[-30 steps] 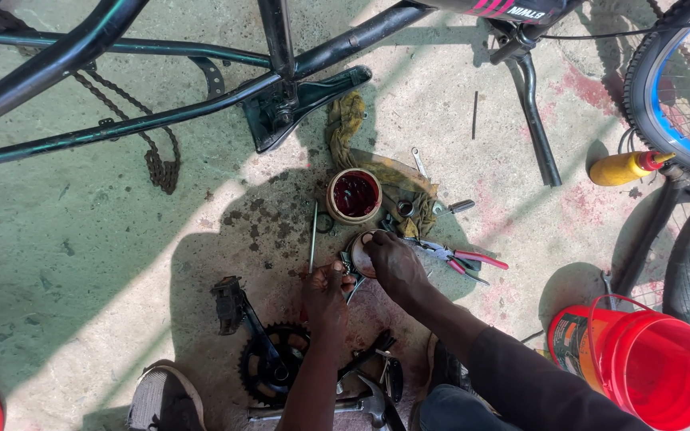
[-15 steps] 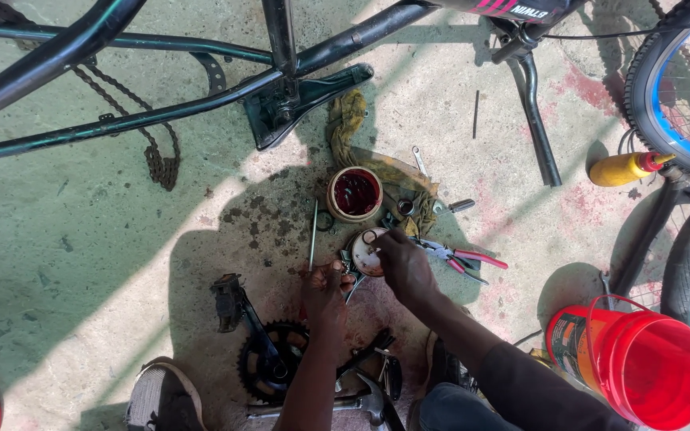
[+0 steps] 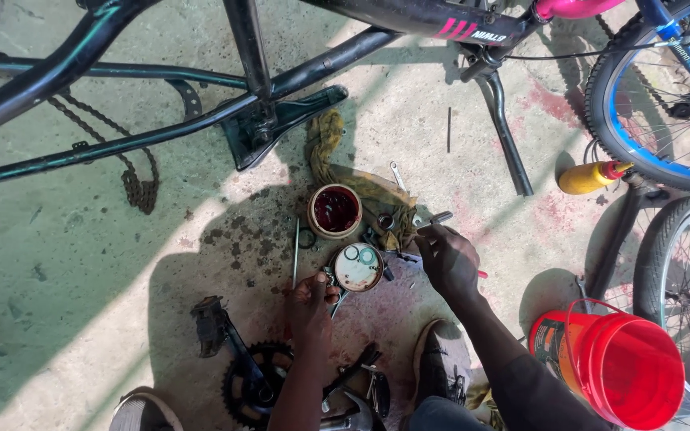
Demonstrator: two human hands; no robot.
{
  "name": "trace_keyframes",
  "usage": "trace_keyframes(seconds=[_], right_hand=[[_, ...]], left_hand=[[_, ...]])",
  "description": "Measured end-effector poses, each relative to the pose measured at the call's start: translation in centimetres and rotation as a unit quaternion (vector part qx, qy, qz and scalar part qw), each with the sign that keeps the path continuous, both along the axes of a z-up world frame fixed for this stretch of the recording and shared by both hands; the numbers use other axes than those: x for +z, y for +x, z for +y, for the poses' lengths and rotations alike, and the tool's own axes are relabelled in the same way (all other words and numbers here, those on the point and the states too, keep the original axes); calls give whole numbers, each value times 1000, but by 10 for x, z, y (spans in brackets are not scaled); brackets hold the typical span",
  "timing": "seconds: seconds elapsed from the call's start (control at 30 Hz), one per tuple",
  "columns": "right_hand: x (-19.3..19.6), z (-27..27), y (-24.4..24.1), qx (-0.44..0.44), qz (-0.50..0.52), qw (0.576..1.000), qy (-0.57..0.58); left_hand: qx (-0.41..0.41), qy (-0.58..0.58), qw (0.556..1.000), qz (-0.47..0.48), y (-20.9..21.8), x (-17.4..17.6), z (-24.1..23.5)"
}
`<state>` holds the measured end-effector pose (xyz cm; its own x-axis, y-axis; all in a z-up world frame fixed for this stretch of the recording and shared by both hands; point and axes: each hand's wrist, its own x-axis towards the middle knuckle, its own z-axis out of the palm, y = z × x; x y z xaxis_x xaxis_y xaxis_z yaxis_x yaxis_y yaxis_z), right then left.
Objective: The person works on a bicycle bottom bracket, using a small tool to apply grease to a bearing. They then use pliers to manipulate the bearing and a wrench to tighten a component on the bicycle frame.
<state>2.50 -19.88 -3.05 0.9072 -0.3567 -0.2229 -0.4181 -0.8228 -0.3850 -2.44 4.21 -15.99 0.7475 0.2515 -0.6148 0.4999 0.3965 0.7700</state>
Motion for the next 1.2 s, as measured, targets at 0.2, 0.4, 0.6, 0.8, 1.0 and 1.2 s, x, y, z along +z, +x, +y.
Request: trace_keyframes(seconds=[0.2, 0.4, 0.6, 0.8, 1.0, 1.2], right_hand=[[-31, -24, 1, -55, 80, 995, 39], [-79, -62, -36, 77, 174, 981, -38], [-88, -76, -55, 121, 129, 983, -39], [-70, -67, -57, 126, 115, 978, -124], [-64, -79, -94, 97, 28, 995, 18], [29, -53, -79, -34, -41, 892, 450]], left_hand=[[-21, -21, 999, -19, 5, 15, -8], [-17, -39, 999, -19, 10, 19, -6], [-39, -53, 998, -18, 12, 21, -2], [-80, -82, 993, -41, 18, 35, -3], [-87, -94, 989, -67, 18, 17, -3], [-122, -92, 985, -73, 28, 44, -4]])
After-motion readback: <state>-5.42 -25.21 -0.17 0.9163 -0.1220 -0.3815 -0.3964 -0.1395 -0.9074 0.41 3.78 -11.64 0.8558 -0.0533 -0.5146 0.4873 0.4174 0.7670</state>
